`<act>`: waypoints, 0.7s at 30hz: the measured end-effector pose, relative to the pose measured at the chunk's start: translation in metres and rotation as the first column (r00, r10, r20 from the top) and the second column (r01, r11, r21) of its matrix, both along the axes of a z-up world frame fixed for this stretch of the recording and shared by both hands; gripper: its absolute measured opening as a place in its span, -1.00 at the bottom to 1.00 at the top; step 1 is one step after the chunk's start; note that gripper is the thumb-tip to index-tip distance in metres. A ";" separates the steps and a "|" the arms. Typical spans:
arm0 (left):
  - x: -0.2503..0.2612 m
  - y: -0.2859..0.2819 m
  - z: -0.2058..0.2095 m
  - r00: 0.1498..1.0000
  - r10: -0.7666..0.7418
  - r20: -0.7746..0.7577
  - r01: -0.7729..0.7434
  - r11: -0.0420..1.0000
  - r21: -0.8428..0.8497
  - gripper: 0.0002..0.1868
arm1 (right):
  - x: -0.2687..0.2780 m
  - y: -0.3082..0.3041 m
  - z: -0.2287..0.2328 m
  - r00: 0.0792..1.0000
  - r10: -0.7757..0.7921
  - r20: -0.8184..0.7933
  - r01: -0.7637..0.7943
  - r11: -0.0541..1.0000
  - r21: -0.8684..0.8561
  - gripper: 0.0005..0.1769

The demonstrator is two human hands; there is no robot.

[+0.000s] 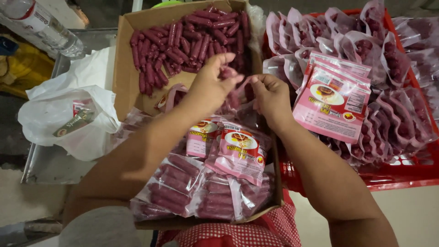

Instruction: Manually packaging small sausages into plastic pouches and arranging them in a cardboard box.

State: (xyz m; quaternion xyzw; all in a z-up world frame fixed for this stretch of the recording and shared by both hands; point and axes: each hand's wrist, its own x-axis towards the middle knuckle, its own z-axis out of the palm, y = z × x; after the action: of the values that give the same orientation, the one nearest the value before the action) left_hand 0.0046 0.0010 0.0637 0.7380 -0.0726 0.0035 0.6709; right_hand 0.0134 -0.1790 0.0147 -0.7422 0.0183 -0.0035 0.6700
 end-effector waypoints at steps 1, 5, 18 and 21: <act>0.004 -0.005 -0.011 1.000 0.002 0.000 -0.002 1.000 -0.002 -0.41 | -0.002 0.003 0.003 1.000 0.002 0.000 -0.002 1.000 -0.002 -0.76; -0.001 -0.021 -0.031 0.964 0.082 0.255 -0.066 0.995 -0.071 -0.68 | -0.003 0.006 0.003 0.999 -0.021 0.032 0.019 0.998 0.059 -0.76; -0.002 0.001 -0.021 0.891 -0.324 0.318 0.153 0.874 0.462 -0.94 | -0.005 0.002 0.000 0.889 0.199 0.413 -0.343 0.886 0.311 -0.55; 0.004 0.017 0.000 0.901 -0.351 0.256 0.210 0.868 0.449 -0.88 | 0.013 -0.001 -0.010 0.884 -0.054 0.464 -0.166 0.892 0.421 -0.60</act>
State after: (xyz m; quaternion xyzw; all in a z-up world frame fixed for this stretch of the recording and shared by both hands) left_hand 0.0081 0.0180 0.0633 0.8322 -0.2906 0.0125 0.4720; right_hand 0.0259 -0.1802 0.0045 -0.5450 -0.1639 -0.1564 0.8073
